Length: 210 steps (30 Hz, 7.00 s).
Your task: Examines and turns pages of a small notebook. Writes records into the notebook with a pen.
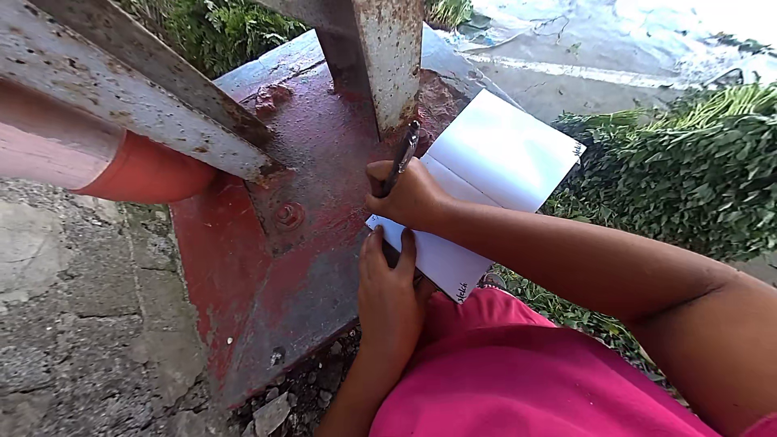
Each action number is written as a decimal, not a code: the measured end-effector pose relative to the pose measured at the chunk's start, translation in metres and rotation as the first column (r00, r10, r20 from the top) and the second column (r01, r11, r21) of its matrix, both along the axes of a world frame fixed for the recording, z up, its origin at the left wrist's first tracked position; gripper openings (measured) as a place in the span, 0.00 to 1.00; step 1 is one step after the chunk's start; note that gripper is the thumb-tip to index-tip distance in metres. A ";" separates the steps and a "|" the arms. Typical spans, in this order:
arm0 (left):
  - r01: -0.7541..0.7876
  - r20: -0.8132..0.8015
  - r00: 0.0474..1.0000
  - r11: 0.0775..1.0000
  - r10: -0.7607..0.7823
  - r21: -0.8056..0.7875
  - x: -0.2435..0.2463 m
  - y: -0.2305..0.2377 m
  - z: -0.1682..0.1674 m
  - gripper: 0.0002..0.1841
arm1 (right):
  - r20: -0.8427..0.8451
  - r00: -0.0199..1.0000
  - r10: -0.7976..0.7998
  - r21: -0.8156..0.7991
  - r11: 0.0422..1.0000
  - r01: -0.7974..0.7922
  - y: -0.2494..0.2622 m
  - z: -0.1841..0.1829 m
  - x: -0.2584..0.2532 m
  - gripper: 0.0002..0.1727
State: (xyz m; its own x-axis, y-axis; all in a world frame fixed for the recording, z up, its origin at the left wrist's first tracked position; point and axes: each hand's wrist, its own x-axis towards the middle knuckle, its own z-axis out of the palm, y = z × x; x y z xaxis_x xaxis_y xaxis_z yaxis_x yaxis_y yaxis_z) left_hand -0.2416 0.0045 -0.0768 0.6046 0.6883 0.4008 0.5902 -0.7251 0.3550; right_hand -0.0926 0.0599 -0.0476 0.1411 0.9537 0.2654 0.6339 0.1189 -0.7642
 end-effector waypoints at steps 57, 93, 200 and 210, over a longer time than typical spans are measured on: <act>-0.037 -0.020 0.999 0.999 0.038 0.018 0.001 -0.003 -0.003 0.35 | -0.009 0.998 -0.068 0.068 0.995 0.068 -0.001 -0.005 0.010 0.12; -0.023 0.049 0.999 0.996 0.019 0.083 -0.002 -0.003 -0.008 0.30 | 0.041 0.999 -0.035 -0.063 0.997 0.037 -0.001 0.003 0.009 0.13; -0.046 0.136 0.990 0.985 0.023 0.167 -0.002 -0.006 -0.016 0.19 | 0.021 0.999 0.040 0.172 0.984 -0.043 -0.027 -0.008 0.005 0.10; -0.035 0.131 0.991 0.988 0.016 0.149 -0.004 -0.006 -0.016 0.20 | -0.027 1.000 0.012 0.099 0.995 -0.009 -0.025 -0.005 0.006 0.11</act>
State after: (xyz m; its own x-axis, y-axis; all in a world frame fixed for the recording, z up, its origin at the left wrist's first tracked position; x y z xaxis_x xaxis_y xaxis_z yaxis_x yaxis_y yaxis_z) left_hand -0.2458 -0.0019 -0.0924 0.5242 0.6286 0.5745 0.5657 -0.7613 0.3169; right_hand -0.0864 0.0349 -0.0527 0.1396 0.9244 0.3549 0.6111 0.2015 -0.7654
